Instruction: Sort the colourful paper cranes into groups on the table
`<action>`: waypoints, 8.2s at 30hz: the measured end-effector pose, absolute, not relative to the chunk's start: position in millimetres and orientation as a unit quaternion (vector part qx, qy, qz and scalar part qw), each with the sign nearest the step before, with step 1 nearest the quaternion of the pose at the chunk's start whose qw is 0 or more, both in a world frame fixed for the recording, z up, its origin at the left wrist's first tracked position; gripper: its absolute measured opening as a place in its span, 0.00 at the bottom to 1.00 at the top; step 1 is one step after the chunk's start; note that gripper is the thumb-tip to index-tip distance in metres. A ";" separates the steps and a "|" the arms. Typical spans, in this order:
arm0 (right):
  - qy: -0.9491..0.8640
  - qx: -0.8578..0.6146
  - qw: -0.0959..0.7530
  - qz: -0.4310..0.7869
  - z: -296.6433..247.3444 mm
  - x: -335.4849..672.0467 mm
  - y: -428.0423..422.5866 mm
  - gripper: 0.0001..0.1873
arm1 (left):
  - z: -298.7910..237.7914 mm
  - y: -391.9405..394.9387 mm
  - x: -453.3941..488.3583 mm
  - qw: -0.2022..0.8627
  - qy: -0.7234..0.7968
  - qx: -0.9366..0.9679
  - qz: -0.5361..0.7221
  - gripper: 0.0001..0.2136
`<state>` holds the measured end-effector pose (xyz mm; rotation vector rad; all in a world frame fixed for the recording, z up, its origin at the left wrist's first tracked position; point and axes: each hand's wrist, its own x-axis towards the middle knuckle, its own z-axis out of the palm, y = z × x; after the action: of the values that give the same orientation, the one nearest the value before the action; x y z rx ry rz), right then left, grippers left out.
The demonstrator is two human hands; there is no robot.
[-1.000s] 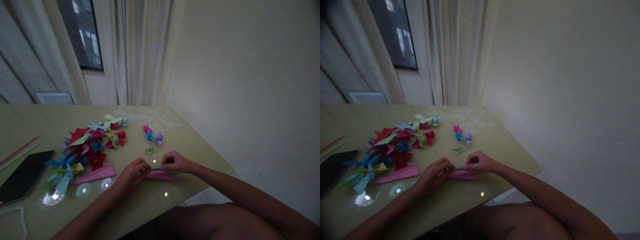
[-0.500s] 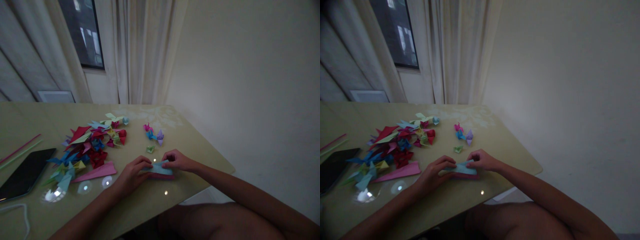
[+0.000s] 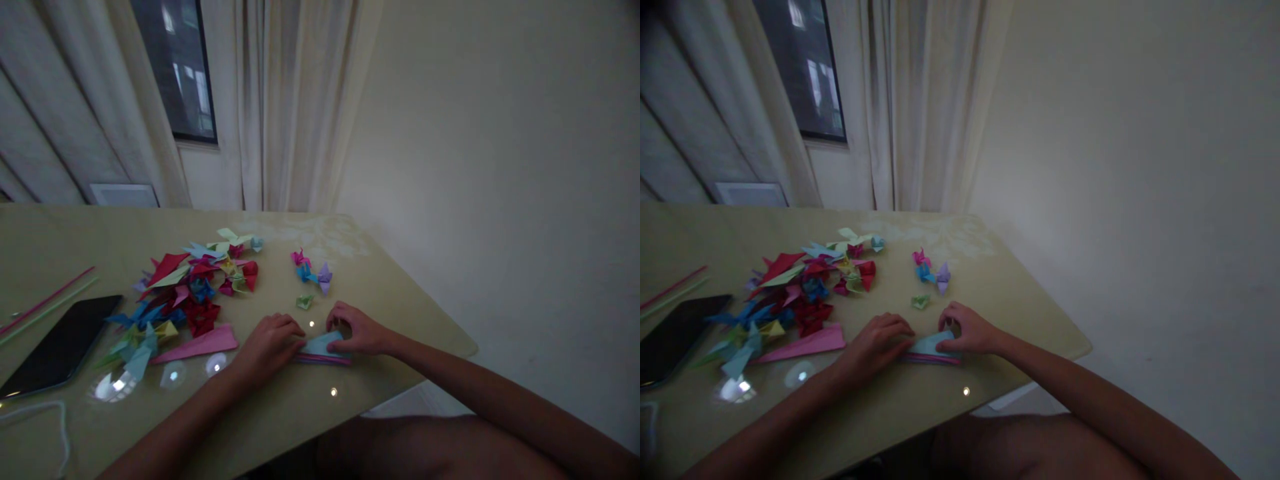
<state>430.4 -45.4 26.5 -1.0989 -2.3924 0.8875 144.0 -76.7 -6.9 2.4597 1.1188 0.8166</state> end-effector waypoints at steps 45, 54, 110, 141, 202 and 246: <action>-0.687 -0.481 0.403 0.366 28.6 388.9 -21.1 0.15 | 2.3 -48.2 74.3 -0.147 0.637 0.737 0.173 0.18; -0.729 -0.517 0.402 0.200 32.9 394.2 -22.3 0.05 | -3.8 -42.7 62.3 -0.042 0.603 0.778 0.174 0.26; -0.879 -0.458 0.120 0.053 28.4 397.2 -29.2 0.04 | -5.1 -33.5 91.5 0.007 0.624 0.752 0.212 0.15; -0.905 -0.412 0.105 -0.018 33.7 305.4 -26.1 0.26 | -13.1 -28.0 95.2 0.033 0.523 0.820 0.232 0.20; -0.918 -0.375 0.125 -0.036 36.5 360.7 -41.7 0.10 | 22.3 -42.8 57.9 -0.045 0.661 0.726 0.188 0.12; -0.916 -0.368 0.159 0.009 28.4 349.8 -32.4 0.06 | -6.9 -29.7 76.7 -0.140 0.669 0.694 0.227 0.19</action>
<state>349.8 -32.4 28.4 -1.0509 -2.6195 0.0264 76.7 -29.7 -6.9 2.3973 2.3134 0.7845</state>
